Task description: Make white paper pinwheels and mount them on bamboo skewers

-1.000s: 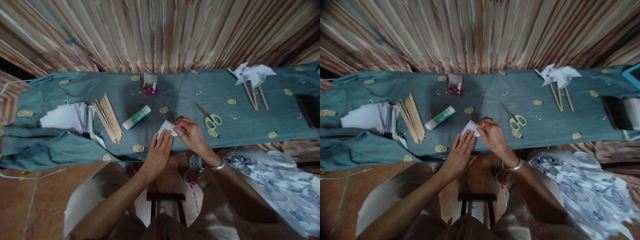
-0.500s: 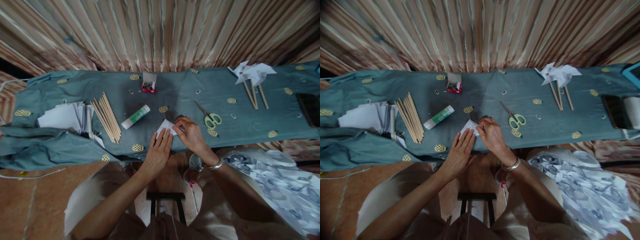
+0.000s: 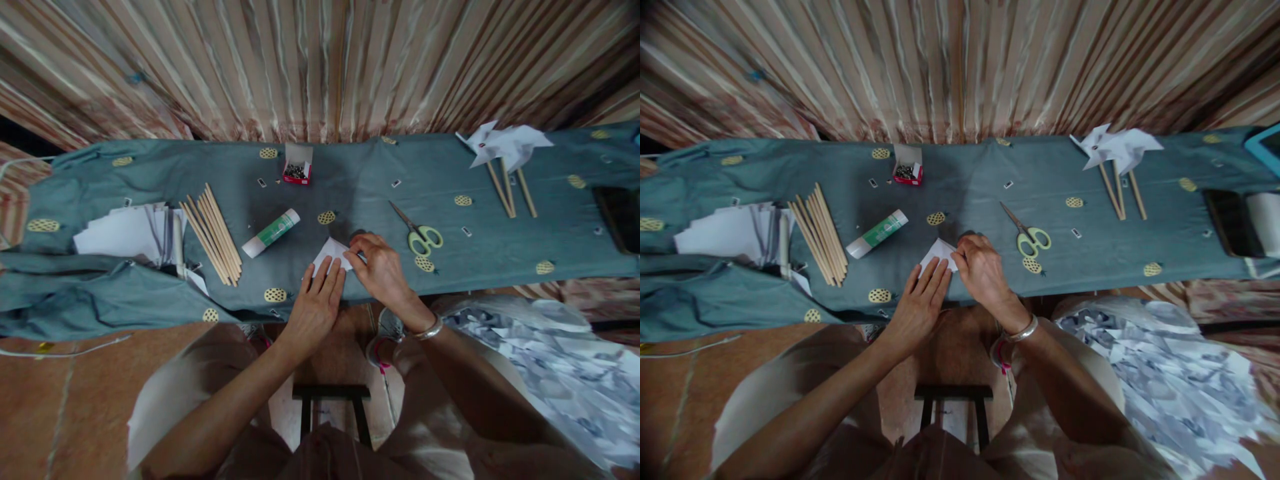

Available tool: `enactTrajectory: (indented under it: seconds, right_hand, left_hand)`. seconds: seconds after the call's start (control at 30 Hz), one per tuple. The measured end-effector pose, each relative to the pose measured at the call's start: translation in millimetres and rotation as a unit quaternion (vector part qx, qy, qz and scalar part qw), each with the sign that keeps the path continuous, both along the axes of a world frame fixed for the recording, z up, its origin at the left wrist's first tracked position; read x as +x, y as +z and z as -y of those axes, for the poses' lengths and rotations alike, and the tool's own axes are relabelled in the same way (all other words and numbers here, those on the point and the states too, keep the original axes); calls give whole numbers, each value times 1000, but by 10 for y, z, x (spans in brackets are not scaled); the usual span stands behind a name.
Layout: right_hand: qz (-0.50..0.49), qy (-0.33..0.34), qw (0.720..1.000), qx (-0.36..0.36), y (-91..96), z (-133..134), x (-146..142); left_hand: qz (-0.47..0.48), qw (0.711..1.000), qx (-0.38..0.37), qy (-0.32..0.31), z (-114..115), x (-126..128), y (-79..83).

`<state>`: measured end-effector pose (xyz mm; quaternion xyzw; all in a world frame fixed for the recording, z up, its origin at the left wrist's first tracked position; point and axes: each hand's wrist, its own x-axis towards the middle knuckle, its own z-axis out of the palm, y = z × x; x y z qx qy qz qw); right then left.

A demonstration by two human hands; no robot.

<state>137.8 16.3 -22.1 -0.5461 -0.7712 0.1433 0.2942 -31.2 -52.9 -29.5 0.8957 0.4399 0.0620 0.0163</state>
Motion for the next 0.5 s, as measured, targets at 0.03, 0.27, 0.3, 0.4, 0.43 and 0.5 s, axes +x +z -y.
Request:
enactTrajectory:
  seconds: [0.03, 0.27, 0.3, 0.4, 0.43, 0.5]
  right_hand:
    - [2, -1, 1000, 3, 1, 3, -5]
    - [10, 1, 1000, 10, 8, 40, 5]
    - [8, 1, 1000, 10, 7, 55, 14]
    - [6, 1, 1000, 17, -2, 111, 37]
    - [6, 1, 1000, 20, -7, 130, 43]
    - [4, 1, 1000, 21, -20, 164, 50]
  left_hand:
    - [-4, 1000, 6, -1, -1, 0, -5]
    - [-16, 1000, 13, 1, -14, 6, -3]
    - [-17, 1000, 13, 1, -14, 7, 0]
    - [-14, 1000, 14, 2, -10, 15, 0]
    - [-13, 1000, 14, 2, -9, 18, -3]
    - [-8, 1000, 11, 2, -10, 22, -10]
